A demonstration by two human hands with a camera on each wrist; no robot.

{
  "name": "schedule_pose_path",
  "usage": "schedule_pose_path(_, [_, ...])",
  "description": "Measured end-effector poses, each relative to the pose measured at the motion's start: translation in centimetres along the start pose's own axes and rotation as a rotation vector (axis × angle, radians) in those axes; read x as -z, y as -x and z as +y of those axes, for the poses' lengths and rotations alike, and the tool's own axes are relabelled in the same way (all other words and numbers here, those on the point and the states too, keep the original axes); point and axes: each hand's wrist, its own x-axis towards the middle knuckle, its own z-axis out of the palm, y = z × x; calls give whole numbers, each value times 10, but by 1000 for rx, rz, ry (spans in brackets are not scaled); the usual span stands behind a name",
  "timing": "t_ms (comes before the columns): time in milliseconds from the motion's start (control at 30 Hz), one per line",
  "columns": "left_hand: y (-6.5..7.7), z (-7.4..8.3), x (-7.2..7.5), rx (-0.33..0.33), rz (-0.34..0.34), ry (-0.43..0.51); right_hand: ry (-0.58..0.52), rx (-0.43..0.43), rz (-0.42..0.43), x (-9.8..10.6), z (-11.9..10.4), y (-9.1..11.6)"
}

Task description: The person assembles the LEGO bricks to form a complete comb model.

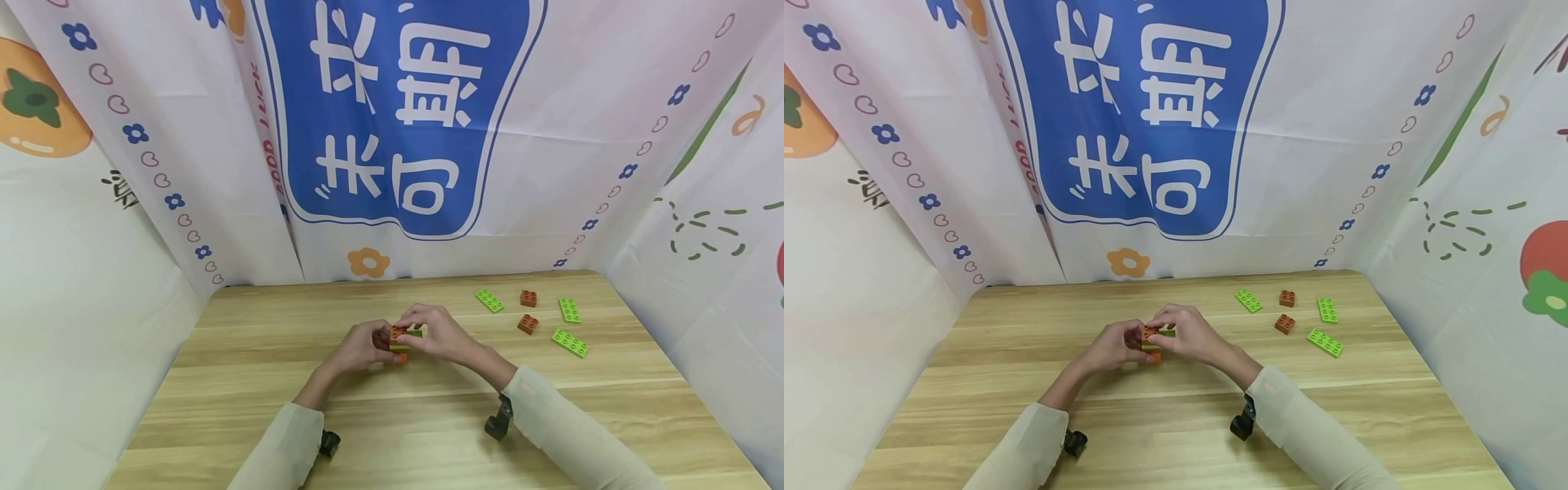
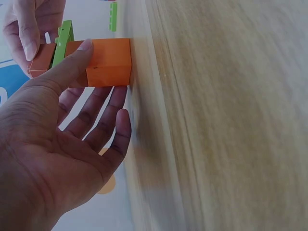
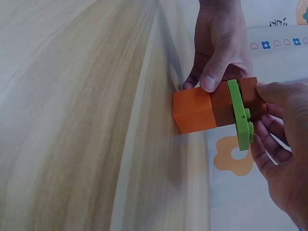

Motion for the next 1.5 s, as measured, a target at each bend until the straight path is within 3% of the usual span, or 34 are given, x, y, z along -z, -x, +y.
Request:
schedule_pose_path(467, [0,-3,2,-5,-11,16,-40,-73,-43,0,-1,-3])
schedule_pose_path(1500, [4,-5,5,-41,-19,16,-59,-150,-14,-5,-2,-1])
